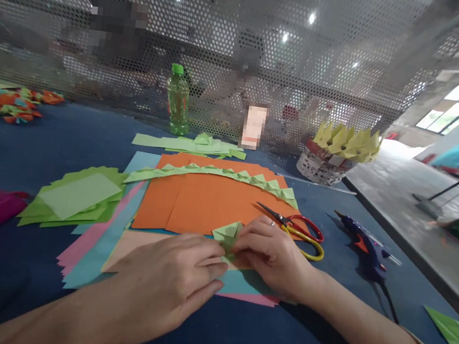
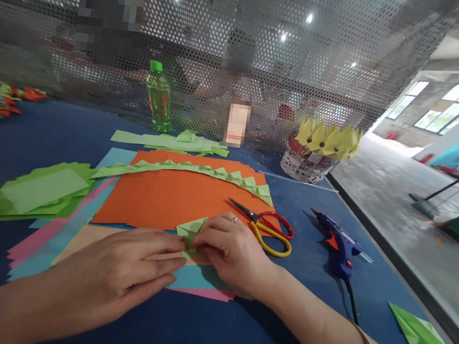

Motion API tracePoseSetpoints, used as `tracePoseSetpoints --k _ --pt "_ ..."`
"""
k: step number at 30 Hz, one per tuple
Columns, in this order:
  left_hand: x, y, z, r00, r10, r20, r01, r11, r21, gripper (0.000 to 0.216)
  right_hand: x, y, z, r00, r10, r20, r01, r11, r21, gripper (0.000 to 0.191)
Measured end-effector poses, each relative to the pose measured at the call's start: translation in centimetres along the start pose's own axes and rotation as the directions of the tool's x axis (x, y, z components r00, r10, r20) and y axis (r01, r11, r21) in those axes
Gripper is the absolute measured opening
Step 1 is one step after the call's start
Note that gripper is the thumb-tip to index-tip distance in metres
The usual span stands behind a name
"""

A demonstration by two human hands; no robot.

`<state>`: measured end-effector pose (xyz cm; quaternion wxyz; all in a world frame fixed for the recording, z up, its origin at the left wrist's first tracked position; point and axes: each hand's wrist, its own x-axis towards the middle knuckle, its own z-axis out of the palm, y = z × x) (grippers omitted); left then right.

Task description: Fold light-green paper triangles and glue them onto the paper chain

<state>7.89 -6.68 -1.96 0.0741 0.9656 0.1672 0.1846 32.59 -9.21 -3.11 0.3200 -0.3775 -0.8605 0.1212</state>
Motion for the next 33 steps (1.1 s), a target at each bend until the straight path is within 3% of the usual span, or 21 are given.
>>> tracePoseSetpoints --k 4,9,22,33 --pt "-0.2 -0.2 0.2 1.000 0.000 0.008 0.000 1.000 0.004 0.031 -0.2 0.7 -0.4 0.995 -0.099 0.023 0.100 0.994 -0.033 0.022" --pt "-0.3 -0.3 0.3 1.000 0.014 -0.020 -0.013 1.000 0.016 0.031 -0.2 0.8 -0.8 0.986 -0.158 0.049 0.162 0.980 -0.116 0.005" --pt "0.1 -0.2 0.2 0.990 0.045 -0.137 -0.038 0.998 0.050 0.028 -0.4 0.5 -1.1 0.964 -0.248 0.090 0.263 0.929 -0.260 0.016" --pt "0.2 -0.2 0.3 0.994 0.043 -0.097 -0.038 0.998 0.053 0.031 -0.8 0.3 -1.4 0.953 -0.251 0.169 0.293 0.905 -0.310 0.018"
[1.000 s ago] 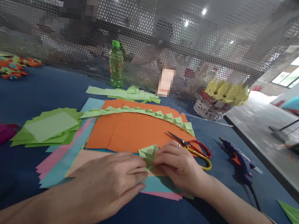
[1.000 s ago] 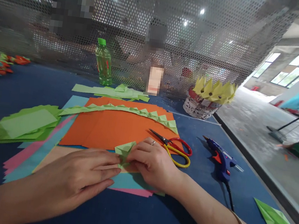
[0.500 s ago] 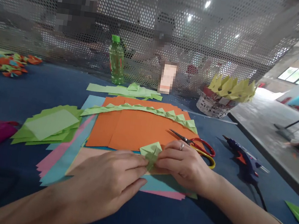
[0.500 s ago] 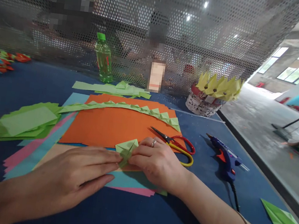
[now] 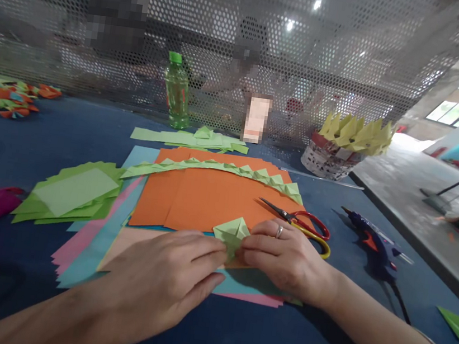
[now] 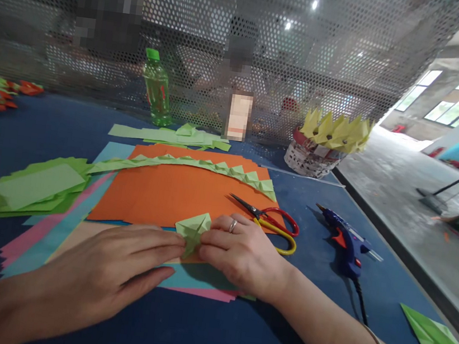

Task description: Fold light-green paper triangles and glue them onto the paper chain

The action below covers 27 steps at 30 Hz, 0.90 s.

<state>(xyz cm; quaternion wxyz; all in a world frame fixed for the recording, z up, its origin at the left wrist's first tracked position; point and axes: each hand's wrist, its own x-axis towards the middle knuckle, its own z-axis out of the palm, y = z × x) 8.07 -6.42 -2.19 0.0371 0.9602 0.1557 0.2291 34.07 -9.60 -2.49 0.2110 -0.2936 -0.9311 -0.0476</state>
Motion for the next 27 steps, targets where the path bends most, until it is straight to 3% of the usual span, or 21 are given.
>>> tracePoseSetpoints --k 9,27 --pt "0.03 -0.23 0.27 0.985 -0.028 0.172 0.033 0.999 -0.027 0.028 0.17 0.29 0.57 0.996 0.022 -0.083 -0.017 0.998 0.060 0.017" --pt "0.28 -0.02 0.27 0.987 -0.012 0.158 0.016 1.000 -0.024 0.031 -0.15 -0.16 0.13 0.995 0.052 -0.080 -0.049 0.998 0.035 0.020"
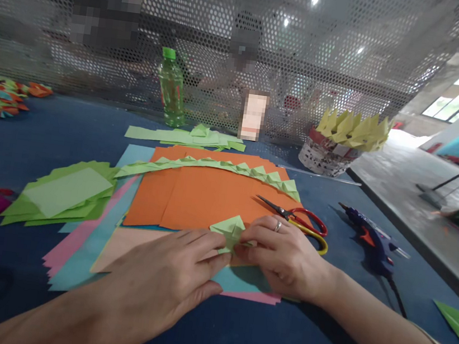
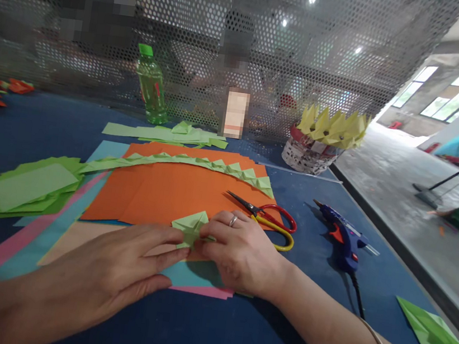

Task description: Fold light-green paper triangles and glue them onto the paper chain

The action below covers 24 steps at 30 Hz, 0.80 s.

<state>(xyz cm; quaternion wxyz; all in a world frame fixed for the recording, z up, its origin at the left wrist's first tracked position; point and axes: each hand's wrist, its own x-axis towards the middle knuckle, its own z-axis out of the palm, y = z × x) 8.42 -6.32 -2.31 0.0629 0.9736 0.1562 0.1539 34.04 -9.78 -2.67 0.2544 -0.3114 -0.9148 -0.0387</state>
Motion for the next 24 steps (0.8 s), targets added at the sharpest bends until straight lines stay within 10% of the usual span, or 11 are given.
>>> tracePoseSetpoints --k 24 --pt "-0.28 0.16 -0.01 1.000 -0.027 0.007 0.027 1.000 -0.003 0.031 -0.19 -0.42 0.05 0.998 -0.028 -0.050 0.020 0.988 -0.151 0.019"
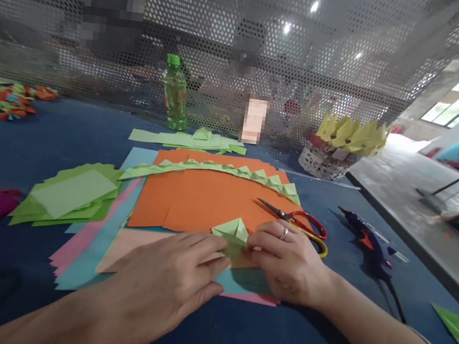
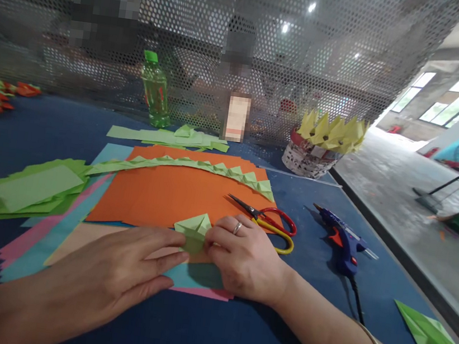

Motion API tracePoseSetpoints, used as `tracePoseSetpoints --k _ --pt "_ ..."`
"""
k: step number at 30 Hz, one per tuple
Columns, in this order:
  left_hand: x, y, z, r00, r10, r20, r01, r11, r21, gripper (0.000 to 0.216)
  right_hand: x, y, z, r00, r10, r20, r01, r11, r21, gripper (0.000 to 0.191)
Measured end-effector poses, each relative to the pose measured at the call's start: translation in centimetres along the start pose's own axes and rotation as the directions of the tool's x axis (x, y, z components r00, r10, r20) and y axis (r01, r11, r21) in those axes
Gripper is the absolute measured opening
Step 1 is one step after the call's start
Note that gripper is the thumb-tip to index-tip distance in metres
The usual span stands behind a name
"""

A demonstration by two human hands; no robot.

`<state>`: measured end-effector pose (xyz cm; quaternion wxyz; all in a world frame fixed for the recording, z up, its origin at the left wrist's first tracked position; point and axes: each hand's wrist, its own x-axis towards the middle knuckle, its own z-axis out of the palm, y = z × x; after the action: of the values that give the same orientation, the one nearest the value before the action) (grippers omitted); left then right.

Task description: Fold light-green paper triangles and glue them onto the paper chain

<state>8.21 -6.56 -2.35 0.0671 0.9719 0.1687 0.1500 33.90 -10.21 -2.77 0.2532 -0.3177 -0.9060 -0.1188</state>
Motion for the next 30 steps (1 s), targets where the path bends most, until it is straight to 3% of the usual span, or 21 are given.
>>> tracePoseSetpoints --k 8,18,22,25,30 --pt "0.1 0.0 -0.1 0.999 -0.024 0.035 0.024 1.000 0.004 0.028 0.0 -0.3 0.4 0.999 0.009 0.042 -0.005 0.997 -0.078 0.021" --pt "0.1 0.2 -0.2 0.998 -0.044 0.043 0.044 0.999 -0.006 0.027 0.2 -0.6 -0.2 0.999 0.045 -0.007 -0.045 0.997 -0.061 0.024" --pt "-0.1 0.2 -0.3 0.998 -0.048 0.040 0.049 0.999 -0.010 0.028 0.3 -0.1 -0.2 0.990 0.129 -0.062 -0.132 0.990 -0.042 0.039" --pt "-0.1 0.1 -0.3 0.999 -0.039 0.017 0.039 0.999 -0.015 0.029 0.6 0.5 0.0 0.975 0.219 0.030 -0.217 0.974 -0.068 0.052" --pt "-0.1 0.0 -0.3 1.000 -0.011 -0.014 0.011 1.000 -0.018 0.028 1.3 0.8 0.4 0.962 0.174 0.210 -0.174 0.985 -0.022 0.051"
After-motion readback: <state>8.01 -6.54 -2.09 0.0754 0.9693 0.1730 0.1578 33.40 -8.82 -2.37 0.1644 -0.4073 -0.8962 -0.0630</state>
